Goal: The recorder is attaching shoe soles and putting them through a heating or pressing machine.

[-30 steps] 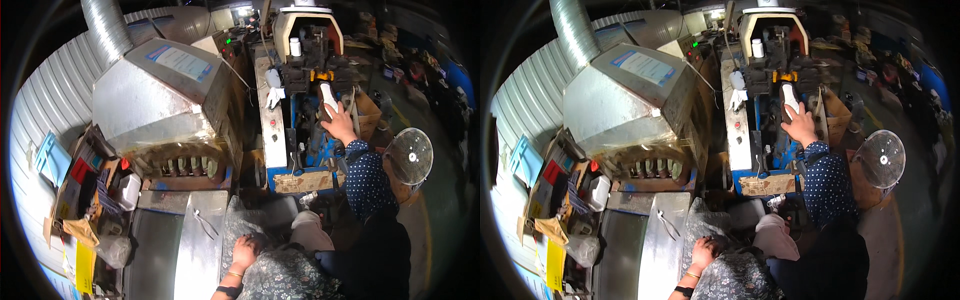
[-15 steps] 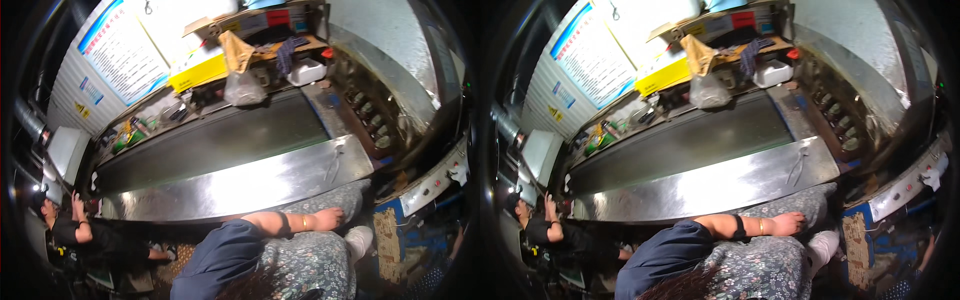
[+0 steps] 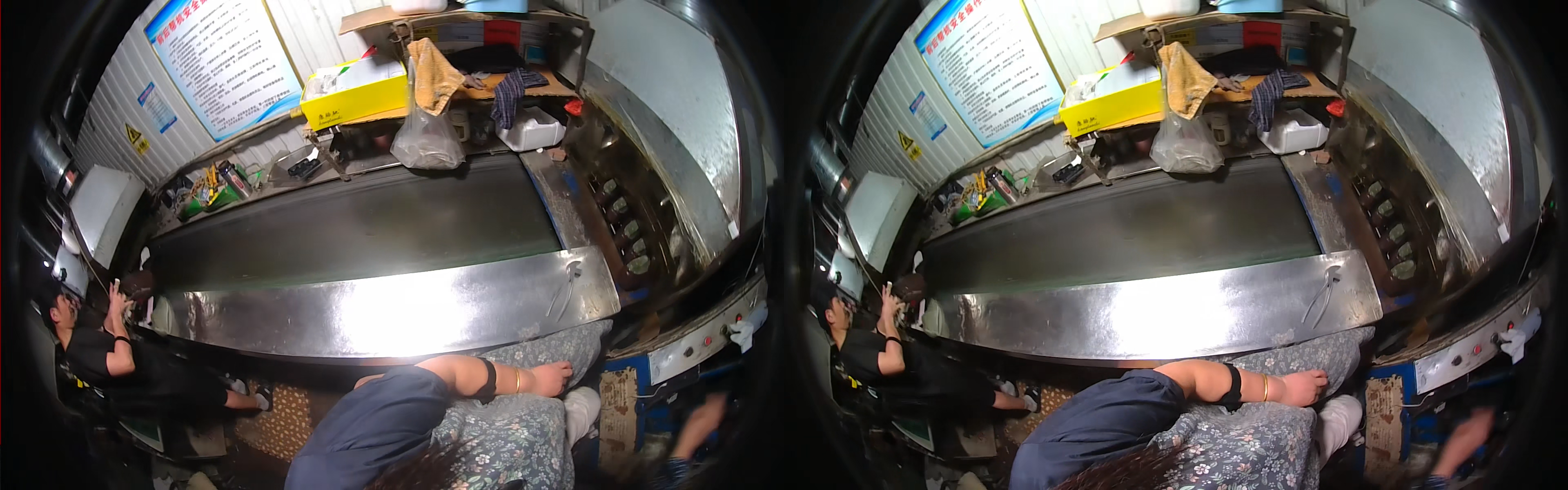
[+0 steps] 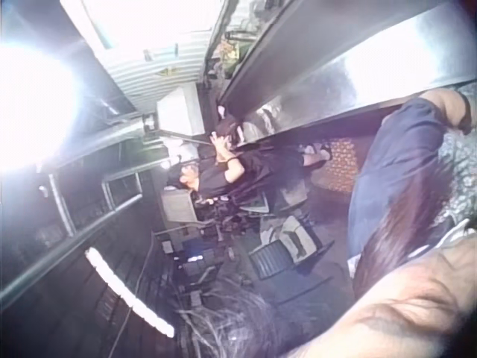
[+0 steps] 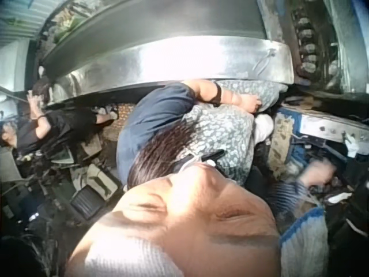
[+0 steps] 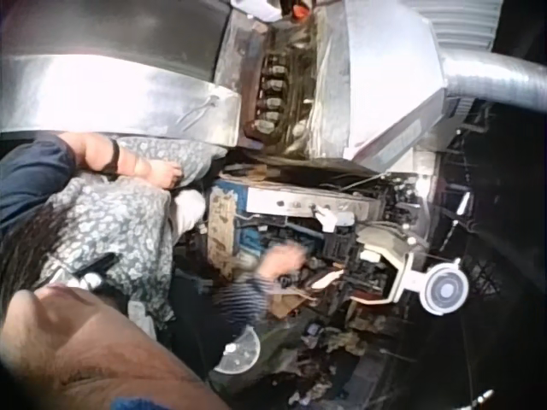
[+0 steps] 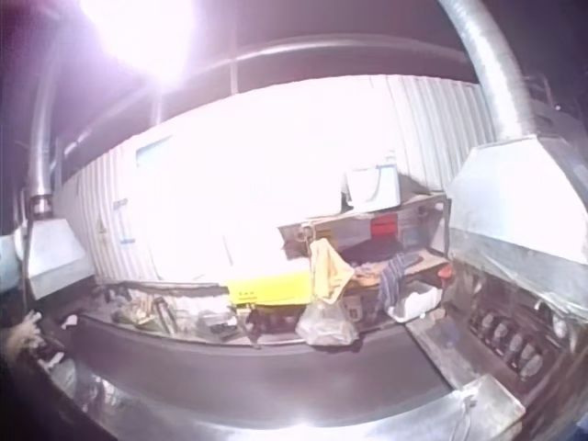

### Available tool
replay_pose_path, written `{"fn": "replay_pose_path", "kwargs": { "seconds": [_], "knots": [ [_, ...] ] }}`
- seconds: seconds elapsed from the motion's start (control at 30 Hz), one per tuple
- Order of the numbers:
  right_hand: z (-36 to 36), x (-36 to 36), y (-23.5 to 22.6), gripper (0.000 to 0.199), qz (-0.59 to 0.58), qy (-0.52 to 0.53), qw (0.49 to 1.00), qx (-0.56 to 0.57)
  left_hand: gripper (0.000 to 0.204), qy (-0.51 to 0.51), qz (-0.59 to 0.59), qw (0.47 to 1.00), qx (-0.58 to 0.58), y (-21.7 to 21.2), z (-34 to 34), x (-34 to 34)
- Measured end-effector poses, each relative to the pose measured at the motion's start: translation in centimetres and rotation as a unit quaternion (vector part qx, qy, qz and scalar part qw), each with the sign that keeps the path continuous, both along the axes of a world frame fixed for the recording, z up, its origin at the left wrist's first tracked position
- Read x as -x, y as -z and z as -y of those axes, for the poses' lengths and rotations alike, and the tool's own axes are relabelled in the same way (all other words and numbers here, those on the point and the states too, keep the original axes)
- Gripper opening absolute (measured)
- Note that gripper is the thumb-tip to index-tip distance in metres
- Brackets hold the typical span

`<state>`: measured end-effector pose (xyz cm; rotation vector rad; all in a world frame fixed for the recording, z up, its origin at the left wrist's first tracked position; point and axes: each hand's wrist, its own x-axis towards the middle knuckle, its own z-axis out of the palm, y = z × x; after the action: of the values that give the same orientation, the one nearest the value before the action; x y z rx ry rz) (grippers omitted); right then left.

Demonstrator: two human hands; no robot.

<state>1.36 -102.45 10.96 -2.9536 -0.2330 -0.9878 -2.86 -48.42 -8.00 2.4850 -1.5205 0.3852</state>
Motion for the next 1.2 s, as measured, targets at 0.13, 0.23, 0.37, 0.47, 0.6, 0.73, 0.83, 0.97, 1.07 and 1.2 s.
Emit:
{"fn": "replay_pose_path", "kwargs": {
  "seconds": [0.13, 0.23, 0.37, 0.47, 0.6, 0.73, 0.83, 0.97, 1.07, 1.2],
  "knots": [
    [-19.4, 8.1, 23.9, 0.031, -0.152, -0.075, 0.965, -0.202, 0.024, 0.031, 0.008, 0.999, -0.01, -0.3, 0.3, -0.2],
    [-28.0, 9.0, 23.5, 0.027, -0.286, -0.12, 0.905, -0.291, 0.024, 0.042, 0.028, 0.999, -0.004, 1.1, -0.6, -0.5],
    [-32.0, 10.7, 21.3, 0.026, -0.387, -0.164, 0.869, -0.262, 0.024, 0.062, 0.024, 0.998, -0.011, 1.1, -1.1, -0.3],
    [-33.5, 12.9, 21.3, 0.026, -0.445, -0.163, 0.846, -0.245, 0.019, 0.08, 0.004, 0.997, 0.022, 0.7, -1.4, -0.5],
    [-39.1, 10.5, 20.4, 0.027, -0.506, -0.094, 0.82, -0.252, 0.021, 0.055, -0.072, 0.996, 0.014, -0.3, -3.0, -0.6],
    [-38.7, 10.3, 20.4, 0.027, -0.543, -0.02, 0.782, -0.305, 0.03, 0.082, -0.111, 0.99, 0.013, -1.5, -3.6, -1.2],
    [-38.6, 12.4, 18.5, 0.029, -0.534, 0.006, 0.792, -0.296, 0.028, 0.089, -0.161, 0.983, 0.015, -5.0, -3.3, -0.8],
    [-39.0, 13.3, 10.6, 0.035, -0.551, -0.076, 0.789, -0.26, 0.023, 0.069, -0.123, 0.99, 0.015, -6.9, -3.4, -0.2],
    [-38.3, 13.0, 8.3, 0.033, -0.51, -0.142, 0.839, -0.127, 0.021, 0.085, -0.116, 0.989, 0.022, -7.0, -3.2, 0.0],
    [-39.5, 12.3, 2.4, 0.035, -0.469, -0.156, 0.863, -0.104, 0.024, 0.062, -0.058, 0.996, -0.019, -4.4, -3.7, -0.1]
  ]
}}
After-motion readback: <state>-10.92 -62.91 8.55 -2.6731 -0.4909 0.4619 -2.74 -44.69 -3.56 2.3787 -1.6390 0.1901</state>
